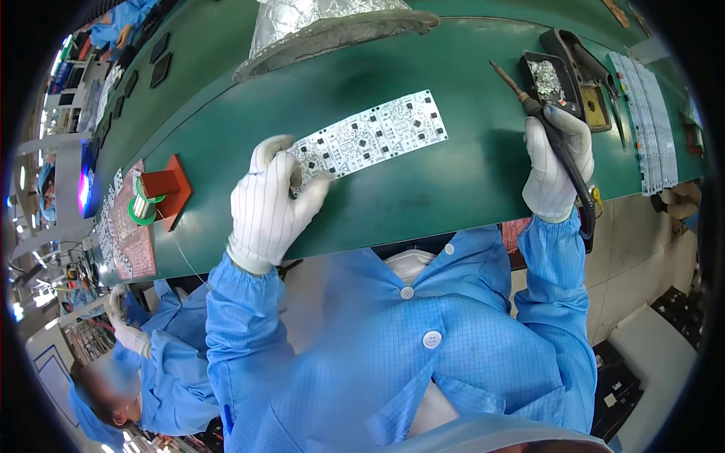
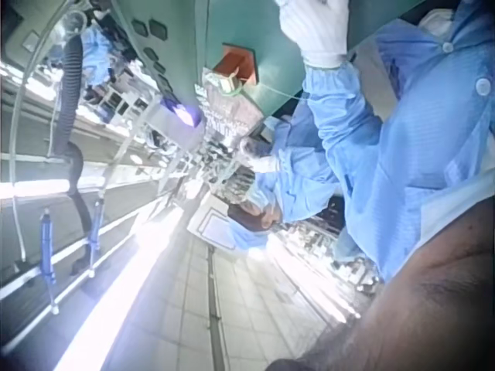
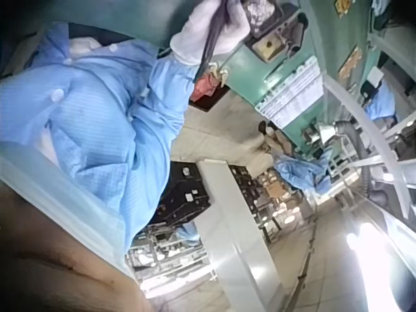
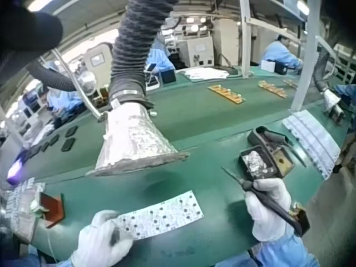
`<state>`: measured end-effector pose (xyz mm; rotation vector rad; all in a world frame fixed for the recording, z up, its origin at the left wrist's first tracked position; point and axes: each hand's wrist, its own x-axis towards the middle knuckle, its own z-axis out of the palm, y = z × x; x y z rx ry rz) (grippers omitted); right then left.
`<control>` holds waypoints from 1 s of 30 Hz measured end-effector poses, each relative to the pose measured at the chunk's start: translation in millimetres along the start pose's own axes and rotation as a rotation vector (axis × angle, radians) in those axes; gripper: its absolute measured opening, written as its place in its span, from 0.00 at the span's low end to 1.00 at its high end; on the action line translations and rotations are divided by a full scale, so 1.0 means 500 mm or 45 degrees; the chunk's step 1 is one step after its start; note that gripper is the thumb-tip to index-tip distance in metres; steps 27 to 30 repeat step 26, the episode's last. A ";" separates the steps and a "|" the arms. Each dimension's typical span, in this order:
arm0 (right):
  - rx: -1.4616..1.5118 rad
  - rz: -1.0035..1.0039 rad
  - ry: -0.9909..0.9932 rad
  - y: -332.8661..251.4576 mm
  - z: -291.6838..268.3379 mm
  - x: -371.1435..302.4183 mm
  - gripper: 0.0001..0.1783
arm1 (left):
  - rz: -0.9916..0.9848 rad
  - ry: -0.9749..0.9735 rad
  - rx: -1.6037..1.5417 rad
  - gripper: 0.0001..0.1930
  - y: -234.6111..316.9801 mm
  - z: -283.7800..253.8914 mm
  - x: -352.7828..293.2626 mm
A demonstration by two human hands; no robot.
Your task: The person solders electronic components onto circuit boards using a soldering iron, puts on gloves, takes additional circuit boards from a storage bin, and solders components onto circuit board strips.
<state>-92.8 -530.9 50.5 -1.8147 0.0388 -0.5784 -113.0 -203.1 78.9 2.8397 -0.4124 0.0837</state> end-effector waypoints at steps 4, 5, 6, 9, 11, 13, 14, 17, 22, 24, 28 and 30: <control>-0.038 0.015 -0.012 0.005 0.000 0.002 0.11 | 0.068 0.286 -0.183 0.11 0.024 0.036 -0.010; -0.043 0.005 -0.006 0.004 0.002 0.005 0.11 | -0.019 0.285 -0.135 0.13 0.041 0.041 -0.008; -0.049 0.005 -0.006 0.007 0.002 0.006 0.11 | -0.100 0.282 -0.093 0.14 0.054 0.051 -0.002; -0.068 0.027 -0.032 0.006 -0.001 0.006 0.11 | -0.128 0.172 0.019 0.21 0.060 0.059 0.031; -0.130 0.029 -0.038 0.001 -0.001 0.008 0.11 | -0.108 0.135 0.075 0.23 0.052 0.070 0.045; -0.127 0.044 -0.035 -0.003 0.003 0.004 0.11 | 0.013 0.069 -0.027 0.24 0.046 0.078 0.053; -0.120 0.052 -0.027 -0.006 0.007 0.003 0.11 | 0.018 0.061 -0.030 0.24 0.043 0.079 0.053; -0.166 0.104 -0.032 -0.010 0.015 -0.001 0.11 | 0.045 -0.043 -0.149 0.24 0.041 0.073 0.050; -0.162 0.086 -0.048 -0.003 0.009 -0.004 0.12 | 0.000 0.073 -0.258 0.15 0.053 0.064 0.038; -0.155 0.088 -0.047 -0.003 0.010 -0.004 0.12 | 0.034 0.136 -0.244 0.12 0.050 0.066 0.030; -0.176 0.122 -0.072 -0.005 0.009 -0.004 0.12 | 0.054 0.243 -0.235 0.11 0.053 0.070 0.021; -0.176 0.122 -0.072 -0.005 0.009 -0.004 0.12 | 0.054 0.243 -0.235 0.11 0.053 0.070 0.021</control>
